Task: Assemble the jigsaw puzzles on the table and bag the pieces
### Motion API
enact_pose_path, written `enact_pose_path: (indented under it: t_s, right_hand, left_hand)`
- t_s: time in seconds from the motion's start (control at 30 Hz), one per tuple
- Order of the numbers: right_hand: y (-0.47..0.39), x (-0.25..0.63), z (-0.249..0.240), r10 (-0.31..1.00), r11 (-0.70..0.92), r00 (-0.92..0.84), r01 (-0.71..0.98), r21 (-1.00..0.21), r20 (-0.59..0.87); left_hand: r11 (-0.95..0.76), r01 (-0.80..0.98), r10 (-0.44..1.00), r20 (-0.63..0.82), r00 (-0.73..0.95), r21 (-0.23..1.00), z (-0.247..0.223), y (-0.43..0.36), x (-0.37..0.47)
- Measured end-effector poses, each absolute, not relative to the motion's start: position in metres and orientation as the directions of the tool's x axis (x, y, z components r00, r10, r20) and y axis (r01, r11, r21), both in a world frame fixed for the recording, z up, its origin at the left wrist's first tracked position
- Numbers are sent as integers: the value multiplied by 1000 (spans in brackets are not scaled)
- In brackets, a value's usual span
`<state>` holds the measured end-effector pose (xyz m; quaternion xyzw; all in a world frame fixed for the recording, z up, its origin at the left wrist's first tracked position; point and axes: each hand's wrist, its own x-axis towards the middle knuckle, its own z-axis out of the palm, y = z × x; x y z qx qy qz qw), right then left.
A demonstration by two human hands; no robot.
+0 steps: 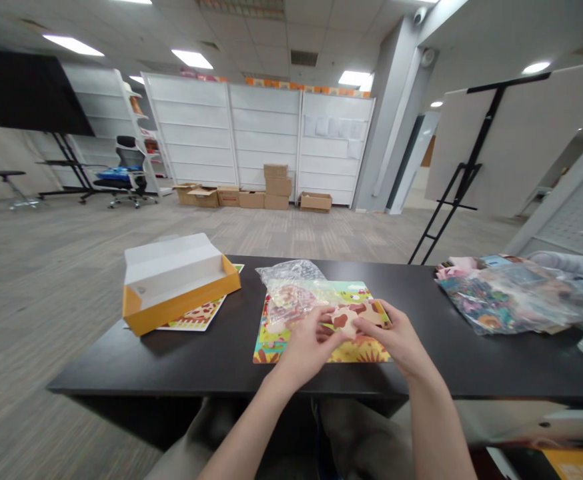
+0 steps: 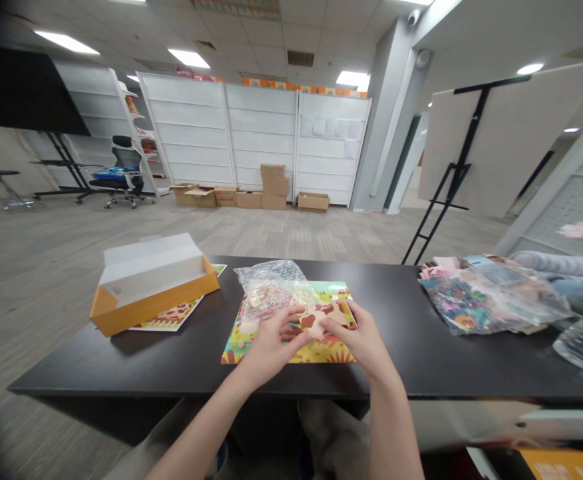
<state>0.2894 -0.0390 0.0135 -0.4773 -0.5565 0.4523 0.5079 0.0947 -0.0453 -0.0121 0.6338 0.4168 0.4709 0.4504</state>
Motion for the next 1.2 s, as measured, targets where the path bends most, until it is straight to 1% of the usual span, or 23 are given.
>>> enact_pose_path:
  t_s: [0.07, 0.13, 0.2, 0.27, 0.33, 0.4, 0.47, 0.53, 0.6, 0.63, 0.7, 0.77, 0.87, 0.9, 0.97, 1.1, 1.17, 1.2]
  right_hand:
    - [-37, 285, 11, 991, 133, -42, 60, -989, 130]
    - [-34, 283, 7, 992, 119, -45, 43, -992, 117]
    - [-31, 284, 3, 995, 90, -44, 28, -996, 89]
    - [-28, 284, 0, 997, 72, -23, 48, -996, 71]
    - [-25, 284, -1, 996, 88, 21, 80, -993, 90]
    - [-24, 282, 0, 988, 132, 69, 92, -987, 138]
    - [-25, 281, 3, 977, 167, 118, 76, -983, 176]
    - [-26, 280, 5, 974, 172, 146, 26, -985, 174]
    - [-28, 277, 6, 983, 148, 114, -37, -988, 143]
    - [-28, 275, 6, 988, 136, 75, -43, -990, 133]
    - [-29, 270, 5, 990, 140, -5, 10, -990, 140]
    - [-28, 263, 5, 981, 185, -74, 107, -977, 178]
    - [-28, 253, 5, 956, 268, -176, 192, -944, 236]
    - [-28, 251, 5, 950, 280, -195, 198, -939, 242]
    - [-28, 249, 3, 956, 263, -175, 166, -950, 234]
    - [-27, 249, -1, 967, 228, -121, 8, -974, 225]
    - [-27, 250, -1, 962, 238, -129, -25, -971, 240]
    - [-27, 251, 0, 964, 238, -118, -25, -971, 239]
  left_hand:
    - [-187, -3, 961, 184, 206, 982, -8, -44, 93]
    - [-188, -39, 963, 192, 187, 981, -5, -43, 89]
    - [-210, -17, 965, 210, 156, 978, -4, -41, 84]
    - [-245, 47, 962, 236, 136, 969, -7, -39, 80]
    - [-274, 118, 958, 259, 123, 955, -10, -38, 78]
    - [-275, 161, 959, 259, 111, 948, -14, -38, 75]
    - [-245, 165, 968, 233, 89, 955, -15, -37, 73]
    - [-203, 129, 978, 194, 76, 971, -13, -37, 71]
    - [-162, 60, 984, 157, 87, 985, -11, -36, 70]
    - [-147, 15, 984, 145, 106, 989, -10, -37, 70]
    - [-129, -77, 979, 140, 149, 989, -8, -37, 72]
    - [-122, -144, 974, 146, 170, 982, -7, -38, 75]
    - [-113, -172, 973, 144, 181, 979, -6, -39, 78]
    - [-112, -170, 973, 143, 183, 979, -6, -39, 79]
    - [-111, -162, 975, 139, 173, 980, -6, -38, 78]
    - [-122, -120, 983, 137, 125, 985, -3, -37, 74]
    - [-185, -28, 976, 187, 108, 982, -1, -38, 70]
    - [-254, 58, 965, 249, 79, 966, 0, -39, 67]
